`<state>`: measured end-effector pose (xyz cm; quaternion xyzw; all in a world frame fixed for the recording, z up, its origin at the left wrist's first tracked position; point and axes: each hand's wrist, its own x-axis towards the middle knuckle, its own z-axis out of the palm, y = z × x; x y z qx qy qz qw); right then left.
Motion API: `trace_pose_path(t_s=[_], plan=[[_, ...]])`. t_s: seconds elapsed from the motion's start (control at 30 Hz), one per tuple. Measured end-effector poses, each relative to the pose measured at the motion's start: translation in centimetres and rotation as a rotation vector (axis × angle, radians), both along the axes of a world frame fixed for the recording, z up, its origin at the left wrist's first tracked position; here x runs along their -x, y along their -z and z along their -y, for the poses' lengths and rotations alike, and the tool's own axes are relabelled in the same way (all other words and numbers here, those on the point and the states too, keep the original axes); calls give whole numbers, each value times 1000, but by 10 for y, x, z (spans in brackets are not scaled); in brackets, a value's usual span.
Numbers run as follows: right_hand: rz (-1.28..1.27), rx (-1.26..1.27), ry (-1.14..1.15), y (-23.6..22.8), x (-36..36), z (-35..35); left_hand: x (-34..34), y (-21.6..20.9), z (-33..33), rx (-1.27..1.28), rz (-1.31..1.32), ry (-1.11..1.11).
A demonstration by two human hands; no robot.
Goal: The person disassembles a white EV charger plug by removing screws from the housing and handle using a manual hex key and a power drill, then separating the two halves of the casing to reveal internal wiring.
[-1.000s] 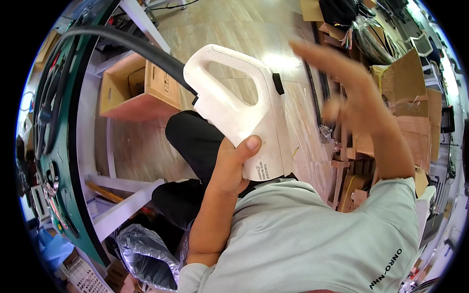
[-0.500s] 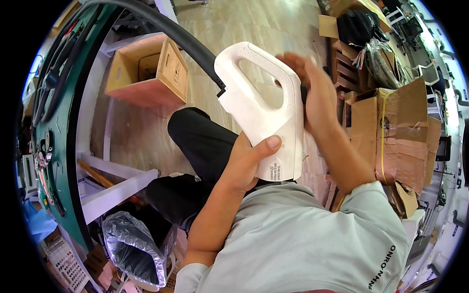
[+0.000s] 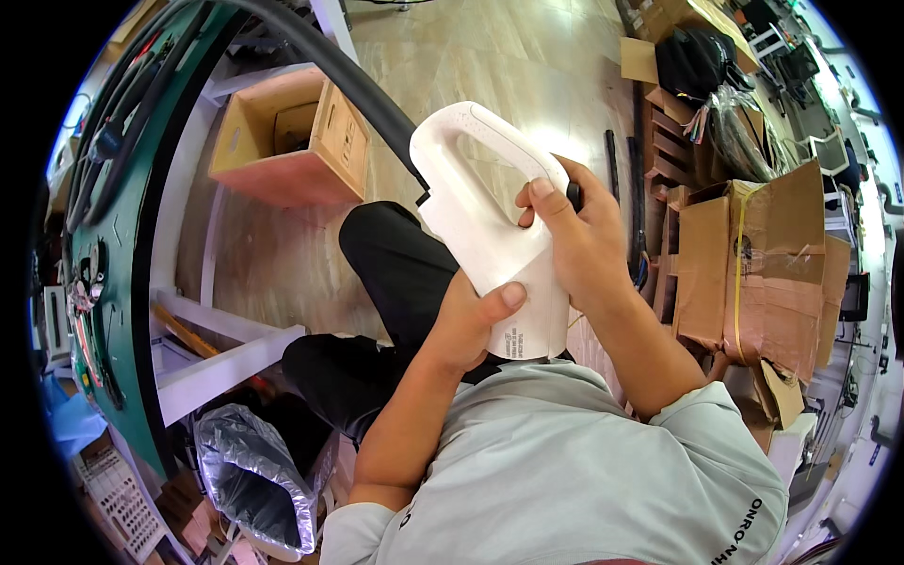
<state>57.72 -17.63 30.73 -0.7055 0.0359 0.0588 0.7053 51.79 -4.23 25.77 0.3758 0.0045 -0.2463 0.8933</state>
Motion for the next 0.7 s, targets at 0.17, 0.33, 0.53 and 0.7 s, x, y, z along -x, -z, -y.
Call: trace_pose_path(t_s=[0.17, 0.33, 0.53, 0.7], plan=[[-5, -160, 50, 7, -3, -12, 3, 2, -5, 7, -17, -38], [9, -70, -19, -5, -10, -12, 6, 13, -8, 32, -31, -21], [-52, 4, 10, -2, -19, -19, 2, 15, -9, 73, -18, -31], [-98, 39, -15, 3, -26, -22, 0, 16, -11, 84, -23, -41]])
